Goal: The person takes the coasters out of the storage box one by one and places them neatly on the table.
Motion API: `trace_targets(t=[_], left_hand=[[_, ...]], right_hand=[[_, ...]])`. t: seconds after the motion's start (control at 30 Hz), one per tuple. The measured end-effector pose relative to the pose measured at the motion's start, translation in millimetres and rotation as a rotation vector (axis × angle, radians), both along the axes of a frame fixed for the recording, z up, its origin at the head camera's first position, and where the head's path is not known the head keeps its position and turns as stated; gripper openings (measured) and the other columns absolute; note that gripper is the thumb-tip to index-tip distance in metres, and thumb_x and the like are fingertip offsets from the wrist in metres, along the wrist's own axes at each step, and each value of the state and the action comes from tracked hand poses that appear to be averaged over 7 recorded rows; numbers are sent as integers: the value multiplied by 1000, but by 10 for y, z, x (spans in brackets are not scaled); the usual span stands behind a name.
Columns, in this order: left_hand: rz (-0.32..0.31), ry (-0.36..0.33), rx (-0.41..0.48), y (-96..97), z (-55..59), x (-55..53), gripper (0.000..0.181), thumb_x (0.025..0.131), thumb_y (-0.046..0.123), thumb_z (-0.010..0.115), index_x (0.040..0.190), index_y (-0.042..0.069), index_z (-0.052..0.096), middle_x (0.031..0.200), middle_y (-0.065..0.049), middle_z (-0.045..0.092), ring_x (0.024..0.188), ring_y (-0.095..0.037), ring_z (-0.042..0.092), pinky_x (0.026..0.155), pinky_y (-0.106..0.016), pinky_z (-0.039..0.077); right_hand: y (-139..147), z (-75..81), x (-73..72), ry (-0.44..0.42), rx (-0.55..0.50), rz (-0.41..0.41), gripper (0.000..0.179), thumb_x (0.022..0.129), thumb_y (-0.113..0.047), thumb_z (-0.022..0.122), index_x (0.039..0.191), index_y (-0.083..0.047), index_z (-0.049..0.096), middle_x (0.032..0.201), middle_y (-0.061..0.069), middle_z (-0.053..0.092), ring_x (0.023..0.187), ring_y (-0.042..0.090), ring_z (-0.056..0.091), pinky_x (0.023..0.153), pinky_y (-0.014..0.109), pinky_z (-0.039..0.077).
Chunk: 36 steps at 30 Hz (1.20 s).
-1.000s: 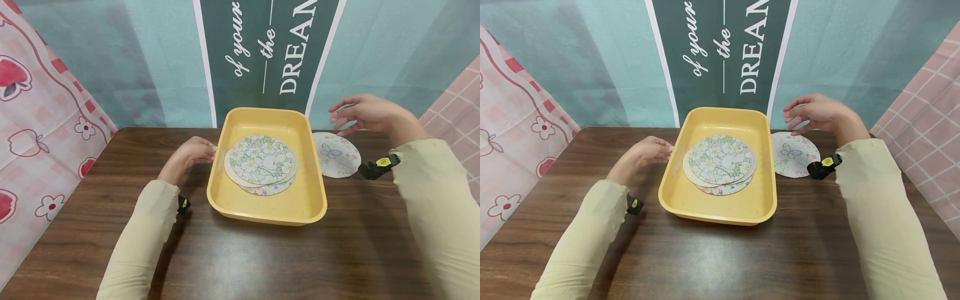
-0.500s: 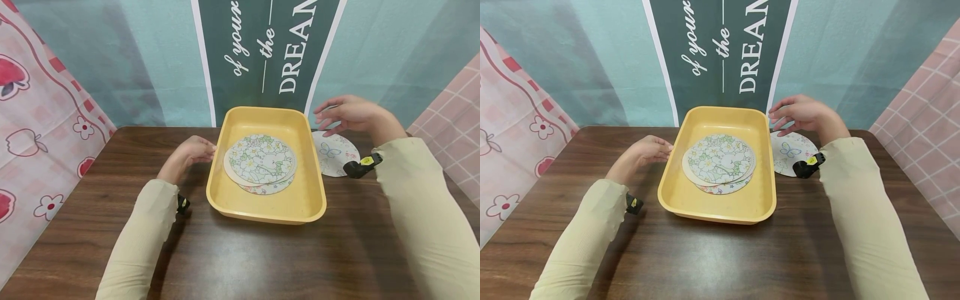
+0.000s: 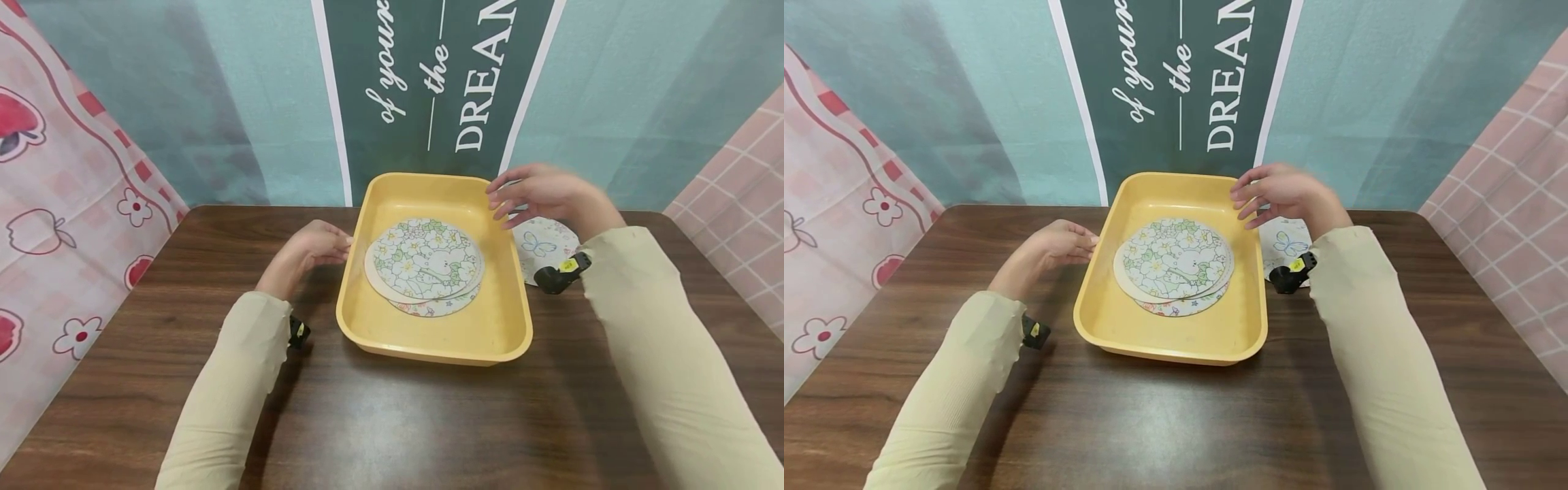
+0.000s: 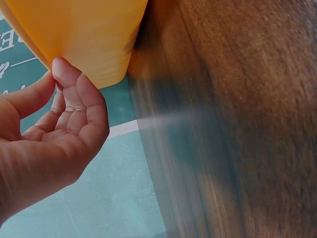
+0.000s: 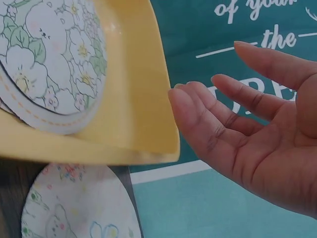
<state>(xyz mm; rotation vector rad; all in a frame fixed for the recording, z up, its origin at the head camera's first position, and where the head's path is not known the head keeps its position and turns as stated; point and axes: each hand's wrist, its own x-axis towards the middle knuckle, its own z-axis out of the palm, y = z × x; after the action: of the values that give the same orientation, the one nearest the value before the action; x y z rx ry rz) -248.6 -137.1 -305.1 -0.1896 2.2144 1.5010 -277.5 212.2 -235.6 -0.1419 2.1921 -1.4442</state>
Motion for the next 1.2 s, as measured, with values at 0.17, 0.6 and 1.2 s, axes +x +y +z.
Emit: trace_targets(t=[0.17,0.6,1.2], left_hand=[[-2,1,-4,8,-5,-7,26,93,13,54,108,-8,58,78,-6,61,68,-14,62,79,-32,51],[-1,11,7,1,-35,-4,26,93,10,54,110,-10,57,73,-3,61,65,-12,61,79,-32,51],[-11,-8,25,4,-6,-16,27,94,10,52,111,-11,56,71,-2,61,64,-11,60,80,-32,51]], right_hand=[[-53,-57,-18,-26,-17,10,32,92,-5,53,119,7,41,95,12,58,82,26,62,76,44,52],[-180,-237,-63,-78,5,6,28,94,-6,47,119,7,42,95,13,56,87,29,60,80,45,50],[-310,-444,-177,-152,63,-16,30,92,-11,54,114,8,45,94,17,54,92,34,56,84,45,48]])
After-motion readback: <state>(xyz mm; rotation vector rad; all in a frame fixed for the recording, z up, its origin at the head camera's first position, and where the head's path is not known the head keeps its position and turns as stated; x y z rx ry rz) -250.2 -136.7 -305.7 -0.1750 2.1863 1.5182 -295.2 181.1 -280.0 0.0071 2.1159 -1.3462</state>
